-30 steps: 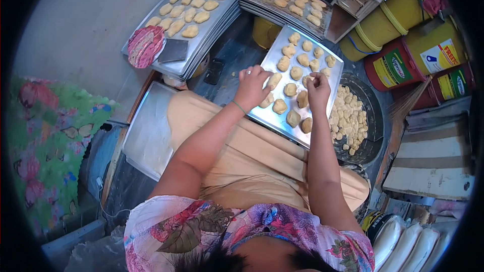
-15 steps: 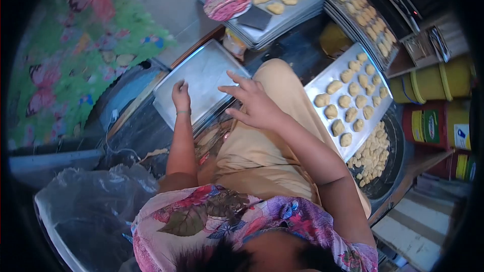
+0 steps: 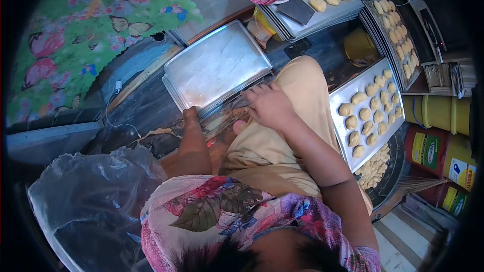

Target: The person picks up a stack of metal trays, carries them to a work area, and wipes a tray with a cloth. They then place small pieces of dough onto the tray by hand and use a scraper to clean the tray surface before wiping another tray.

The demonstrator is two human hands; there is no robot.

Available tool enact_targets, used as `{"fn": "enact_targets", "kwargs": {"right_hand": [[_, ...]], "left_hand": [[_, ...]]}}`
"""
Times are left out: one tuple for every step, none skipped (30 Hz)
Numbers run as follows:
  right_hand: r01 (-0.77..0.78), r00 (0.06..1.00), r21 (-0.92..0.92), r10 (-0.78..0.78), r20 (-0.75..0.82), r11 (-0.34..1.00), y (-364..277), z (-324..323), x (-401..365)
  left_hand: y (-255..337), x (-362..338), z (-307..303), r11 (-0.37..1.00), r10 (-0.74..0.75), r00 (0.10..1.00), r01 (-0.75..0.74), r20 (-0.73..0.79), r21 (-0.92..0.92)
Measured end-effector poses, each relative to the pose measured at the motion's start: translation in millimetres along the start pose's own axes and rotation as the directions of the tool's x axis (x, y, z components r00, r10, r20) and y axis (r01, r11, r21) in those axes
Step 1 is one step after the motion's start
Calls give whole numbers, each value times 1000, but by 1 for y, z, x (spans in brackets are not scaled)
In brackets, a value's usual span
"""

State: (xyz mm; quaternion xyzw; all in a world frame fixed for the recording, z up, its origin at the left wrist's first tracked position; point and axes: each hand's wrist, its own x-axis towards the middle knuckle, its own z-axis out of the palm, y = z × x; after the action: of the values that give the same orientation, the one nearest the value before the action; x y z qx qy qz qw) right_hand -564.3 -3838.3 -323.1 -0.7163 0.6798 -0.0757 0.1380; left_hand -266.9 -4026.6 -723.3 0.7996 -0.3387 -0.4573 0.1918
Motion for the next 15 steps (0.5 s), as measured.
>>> {"fn": "enact_targets", "kwargs": {"right_hand": [[-2, 1000, 4, 2, 8, 1000, 1, 0, 0], [-3, 1000, 9, 3, 14, 1000, 2, -1, 1], [-6, 1000, 13, 6, 18, 1000, 3, -2, 2], [-6, 1000, 19, 5, 20, 1000, 3, -2, 3], [-9, 1000, 24, 8, 22, 1000, 3, -2, 4], [-15, 1000, 29, 14, 26, 999, 3, -2, 3], [-18, 999, 18, 17, 29, 1000, 4, -2, 2], [-19, 999, 5, 19, 32, 1000, 4, -1, 3], [-19, 999, -8, 19, 34, 1000, 5, -1, 3], [-23, 999, 0, 23, 32, 1000, 6, -1, 4], [-24, 999, 9, 24, 30, 1000, 6, -2, 4], [-25, 999, 17, 25, 28, 1000, 6, -2, 5], [-30, 999, 18, 29, 31, 999, 6, -3, 5], [-33, 999, 20, 33, 34, 999, 6, -4, 5], [-37, 999, 21, 36, 36, 999, 6, -5, 5]], "left_hand": [[0, 1, 0, 990, 35, 997, -26, -66, 137], [1, 1, 1, 961, 86, 989, -50, -123, 272], [2, 1, 5, 950, 105, 982, -52, -157, 309], [11, -11, 6, 936, 128, 974, -56, -189, 346], [19, -22, 6, 921, 152, 964, -59, -217, 385], [24, -29, 1, 957, 109, 980, -58, -167, 283], [26, -35, -6, 983, 69, 991, -48, -112, 180], [27, -35, -7, 997, 33, 998, -29, -52, 74], [31, -34, -4, 999, -27, 999, 27, -19, 46], [34, -31, -3, 996, -86, 996, 86, 13, 20], [36, -26, -4, 989, -144, 988, 145, 45, -4], [6, 10, 14, 950, -87, 974, 144, 208, -277], [10, 10, 19, 979, -92, 978, 123, 185, -164], [16, 10, 26, 993, -94, 982, 103, 161, -49], [20, 7, 36, 994, -92, 986, 83, 137, 67]]}}
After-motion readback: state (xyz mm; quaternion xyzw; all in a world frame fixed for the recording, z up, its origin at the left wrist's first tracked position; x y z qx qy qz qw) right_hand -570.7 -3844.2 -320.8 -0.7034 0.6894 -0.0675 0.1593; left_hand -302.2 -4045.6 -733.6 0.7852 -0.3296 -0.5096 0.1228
